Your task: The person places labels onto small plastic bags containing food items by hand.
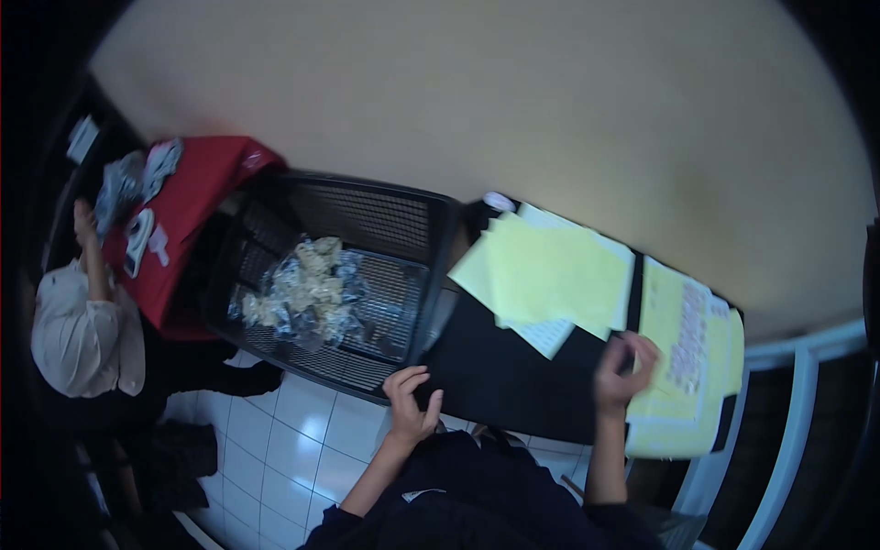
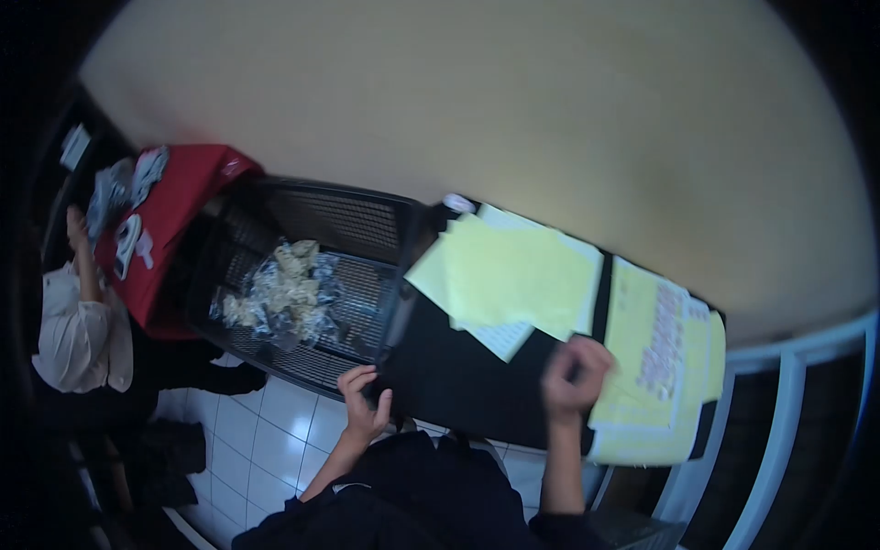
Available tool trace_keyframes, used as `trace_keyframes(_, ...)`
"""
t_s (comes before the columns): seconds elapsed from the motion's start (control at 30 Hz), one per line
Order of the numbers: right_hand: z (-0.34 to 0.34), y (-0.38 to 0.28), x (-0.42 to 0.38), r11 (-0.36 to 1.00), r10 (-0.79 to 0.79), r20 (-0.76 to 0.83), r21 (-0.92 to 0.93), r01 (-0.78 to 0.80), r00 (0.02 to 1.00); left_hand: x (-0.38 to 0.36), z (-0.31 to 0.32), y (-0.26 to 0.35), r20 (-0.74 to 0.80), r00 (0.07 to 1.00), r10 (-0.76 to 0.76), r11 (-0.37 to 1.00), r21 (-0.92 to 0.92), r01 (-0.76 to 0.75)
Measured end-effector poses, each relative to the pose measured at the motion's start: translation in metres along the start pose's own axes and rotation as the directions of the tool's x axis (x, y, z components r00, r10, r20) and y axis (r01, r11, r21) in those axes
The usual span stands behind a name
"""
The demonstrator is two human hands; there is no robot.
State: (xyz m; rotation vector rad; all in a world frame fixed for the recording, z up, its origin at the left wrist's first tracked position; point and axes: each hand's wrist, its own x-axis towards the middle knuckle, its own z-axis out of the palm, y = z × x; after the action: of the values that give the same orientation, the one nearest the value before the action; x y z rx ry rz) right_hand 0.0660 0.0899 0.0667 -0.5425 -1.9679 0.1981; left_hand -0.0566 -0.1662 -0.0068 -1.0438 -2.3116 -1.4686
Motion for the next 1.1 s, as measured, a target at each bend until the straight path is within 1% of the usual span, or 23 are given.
trace_keyframes(0.03, 0.046, -0.044, 0.024, 0.976, -0.139, 0.154, 0.186, 0.109, 0.978, 0.002, -0.019, -0.019, -0.061, 0.997, -0.057, 0.996, 0.065, 0.061)
trace_keyframes(0.07, 0.093, -0.089, 0.041, 0.911, -0.233, 0.279, 0.397, 0.109, 0.931, 0.002, -0.038, -0.039, -0.124, 0.986, -0.111, 0.984, 0.124, 0.126)
trace_keyframes(0.1, 0.14, -0.128, 0.051, 0.847, -0.353, 0.438, 0.525, 0.083, 0.827, -0.002, -0.053, -0.063, -0.186, 0.967, -0.172, 0.969, 0.142, 0.2)
trace_keyframes(0.13, 0.188, -0.156, 0.05, 0.79, -0.501, 0.512, 0.6, 0.127, 0.698, 0.0, -0.069, -0.08, -0.217, 0.959, -0.183, 0.965, 0.149, 0.218)
trace_keyframes(0.2, 0.278, -0.199, 0.024, 0.751, -0.624, 0.691, 0.659, 0.037, 0.365, 0.002, -0.097, -0.114, -0.37, 0.863, -0.344, 0.84, 0.288, 0.459)
trace_keyframes(0.23, 0.325, -0.213, 0.0, 0.784, -0.61, 0.759, 0.62, 0.033, 0.227, -0.001, -0.109, -0.131, -0.372, 0.822, -0.431, 0.778, 0.308, 0.547)
trace_keyframes(0.27, 0.37, -0.221, -0.027, 0.815, -0.579, 0.811, 0.578, 0.035, 0.084, -0.003, -0.117, -0.146, -0.39, 0.809, -0.44, 0.765, 0.309, 0.565)
trace_keyframes(0.3, 0.407, -0.225, -0.053, 0.805, -0.593, 0.803, 0.592, 0.029, 0.069, -0.005, -0.124, -0.161, -0.395, 0.789, -0.471, 0.731, 0.326, 0.599)
trace_keyframes(0.33, 0.439, -0.228, -0.082, 0.847, -0.526, 0.85, 0.526, 0.075, -0.011, -0.007, -0.129, -0.175, -0.396, 0.769, -0.502, 0.696, 0.343, 0.631)
trace_keyframes(0.37, 0.464, -0.233, -0.108, 0.88, -0.449, 0.889, 0.457, 0.128, -0.087, -0.006, -0.135, -0.182, -0.341, 0.761, -0.552, 0.674, 0.355, 0.648)
trace_keyframes(0.4, 0.482, -0.238, -0.128, 0.873, -0.461, 0.882, 0.471, 0.125, -0.097, -0.01, -0.137, -0.191, -0.302, 0.791, -0.532, 0.693, 0.383, 0.611)
trace_keyframes(0.47, 0.501, -0.241, -0.168, 0.956, -0.268, 0.957, 0.278, 0.093, -0.108, -0.005, -0.139, -0.192, -0.284, 0.789, -0.545, 0.696, 0.37, 0.615)
trace_keyframes(0.5, 0.51, -0.241, -0.188, 0.959, -0.224, 0.968, 0.24, 0.148, -0.117, -0.007, -0.138, -0.192, -0.294, 0.781, -0.551, 0.686, 0.374, 0.624)
trace_keyframes(0.53, 0.517, -0.242, -0.203, 0.957, -0.233, 0.965, 0.25, 0.147, -0.123, -0.009, -0.138, -0.193, -0.28, 0.782, -0.557, 0.696, 0.356, 0.623)
trace_keyframes(0.6, 0.524, -0.243, -0.222, 0.954, -0.196, 0.98, 0.197, 0.225, -0.03, -0.008, -0.138, -0.192, -0.259, 0.774, -0.578, 0.7, 0.33, 0.634)
trace_keyframes(0.67, 0.524, -0.24, -0.228, 0.946, -0.206, 0.978, 0.205, 0.252, -0.023, -0.007, -0.138, -0.193, -0.254, 0.76, -0.598, 0.694, 0.309, 0.65)
trace_keyframes(0.73, 0.523, -0.236, -0.226, 0.996, -0.093, 0.995, 0.094, 0.008, -0.039, -0.007, -0.139, -0.193, -0.264, 0.755, -0.6, 0.691, 0.305, 0.655)
trace_keyframes(0.77, 0.522, -0.231, -0.227, 0.989, -0.041, 0.996, 0.03, -0.145, -0.076, -0.007, -0.139, -0.193, -0.264, 0.756, -0.6, 0.693, 0.301, 0.655)
trace_keyframes(0.9, 0.512, -0.233, -0.208, 0.986, -0.141, 0.989, 0.135, -0.097, -0.05, -0.004, -0.138, -0.192, -0.253, 0.766, -0.591, 0.703, 0.307, 0.642)
trace_keyframes(0.97, 0.516, -0.247, -0.207, 0.976, -0.202, 0.976, 0.207, -0.059, 0.082, -0.006, -0.137, -0.192, -0.261, 0.777, -0.573, 0.709, 0.317, 0.63)
trace_keyframes(1.0, 0.523, -0.252, -0.21, 0.975, -0.21, 0.973, 0.216, -0.059, 0.096, -0.007, -0.136, -0.193, -0.264, 0.777, -0.571, 0.707, 0.322, 0.629)
trace_keyframes(1.07, 0.528, -0.252, -0.229, 0.989, -0.035, 0.999, 0.029, -0.143, -0.038, -0.007, -0.135, -0.195, -0.28, 0.772, -0.571, 0.707, 0.31, 0.636)
trace_keyframes(1.1, 0.524, -0.252, -0.239, 0.981, -0.004, 1.0, 0.007, -0.195, 0.016, -0.007, -0.135, -0.196, -0.278, 0.774, -0.568, 0.71, 0.309, 0.632)
